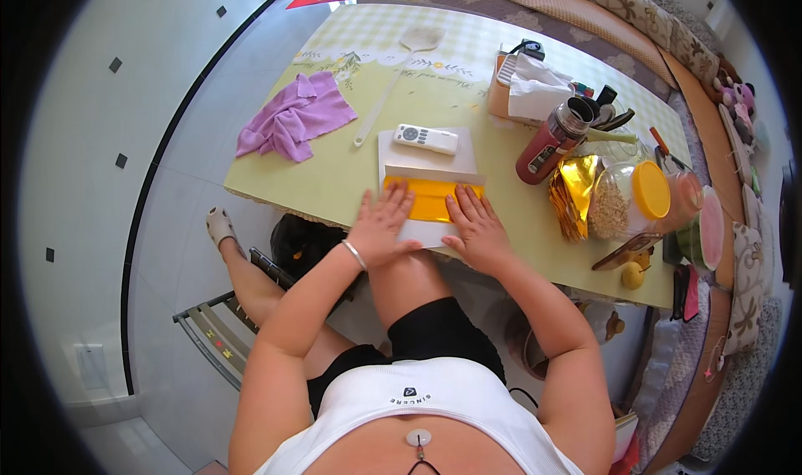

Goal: The person sits on the floor and repeatedly folds a small rectangular piece of yellow paper into a triangular shape. They perform the same folding sequence multiple times, unfolding and refolding the paper throughout the clip.

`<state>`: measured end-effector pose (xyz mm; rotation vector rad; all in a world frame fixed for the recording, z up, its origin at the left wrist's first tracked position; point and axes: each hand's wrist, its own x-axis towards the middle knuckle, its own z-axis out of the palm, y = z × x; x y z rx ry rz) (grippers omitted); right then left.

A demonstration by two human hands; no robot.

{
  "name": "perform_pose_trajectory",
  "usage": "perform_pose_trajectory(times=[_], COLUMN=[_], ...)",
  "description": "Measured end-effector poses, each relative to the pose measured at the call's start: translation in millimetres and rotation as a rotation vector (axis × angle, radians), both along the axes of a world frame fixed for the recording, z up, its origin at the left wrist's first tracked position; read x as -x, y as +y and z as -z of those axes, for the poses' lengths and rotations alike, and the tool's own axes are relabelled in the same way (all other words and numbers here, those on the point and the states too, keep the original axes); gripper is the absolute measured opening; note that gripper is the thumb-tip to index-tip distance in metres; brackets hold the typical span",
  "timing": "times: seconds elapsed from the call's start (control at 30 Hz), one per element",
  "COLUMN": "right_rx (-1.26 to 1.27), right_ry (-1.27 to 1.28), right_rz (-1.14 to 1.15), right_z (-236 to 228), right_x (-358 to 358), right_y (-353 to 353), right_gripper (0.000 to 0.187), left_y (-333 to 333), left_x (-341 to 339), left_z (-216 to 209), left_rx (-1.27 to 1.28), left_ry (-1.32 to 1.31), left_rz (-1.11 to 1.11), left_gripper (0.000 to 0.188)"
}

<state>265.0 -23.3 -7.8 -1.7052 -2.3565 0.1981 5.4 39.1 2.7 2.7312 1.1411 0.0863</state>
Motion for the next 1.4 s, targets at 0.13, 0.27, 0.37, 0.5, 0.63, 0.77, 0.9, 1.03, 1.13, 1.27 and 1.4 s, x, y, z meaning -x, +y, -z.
perform_pose_trajectory(times=[0.13, 0.27, 0.37, 0.5, 0.63, 0.77, 0.9, 1.03, 1.13, 1.27, 1.4], right_rx=[-0.032, -0.141, -0.191, -0.224, -0.165, -0.152, -0.199, 0.008, -0.247, -0.191, -0.144], right_ry=[-0.003, -0.071, -0.113, -0.081, 0.084, 0.092, 0.058, 0.239, 0.231, 0.549, 0.709], right_rz=[-0.010, -0.013, -0.003, -0.005, -0.064, -0.105, -0.132, -0.024, -0.127, 0.020, 0.141], right_z=[-5.0, -25.0, -24.6, -16.1, -40.3, -45.3, -36.7, -51.0, -34.1, -7.5, -10.6], right_x=[-4.3, 9.1, 18.6, 18.2, 4.1, -2.0, -2.5, -7.7, -14.4, -27.3, -34.9], right_y=[-3.3, -1.1, 2.6, 9.0, 1.5, 0.1, 6.6, 9.2, 11.2, 17.8, 36.0], right_gripper=[0.070, 0.052, 0.038, 0.027, 0.031, 0.033, 0.033, 0.029, 0.025, 0.019, 0.019], left_y=[9.9, 30.3, 32.5, 14.7, -6.8, -4.4, -11.8, -15.1, -10.6, -13.1, -13.3], left_x=[17.9, 8.9, -10.8, -53.7, -63.8, -63.4, -69.4, -75.0, -75.7, -78.2, -82.3], left_z=[-10.9, -28.3, -41.4, -24.2, -22.5, -14.9, -30.0, -28.6, -10.9, -11.1, -12.1], left_rx=[-0.080, -0.262, -0.426, -0.264, -0.306, -0.325, -0.286, -0.356, -0.415, -0.318, -0.201], left_ry=[0.107, 0.114, 0.027, -0.357, -0.395, -0.401, -0.416, -0.353, -0.344, -0.392, -0.622], left_rz=[-0.043, -0.041, 0.027, 0.249, 0.160, 0.113, 0.082, 0.084, 0.072, -0.036, -0.262], left_gripper=[0.089, 0.075, 0.057, 0.014, 0.011, 0.015, 0.015, 0.013, 0.012, 0.014, 0.018])
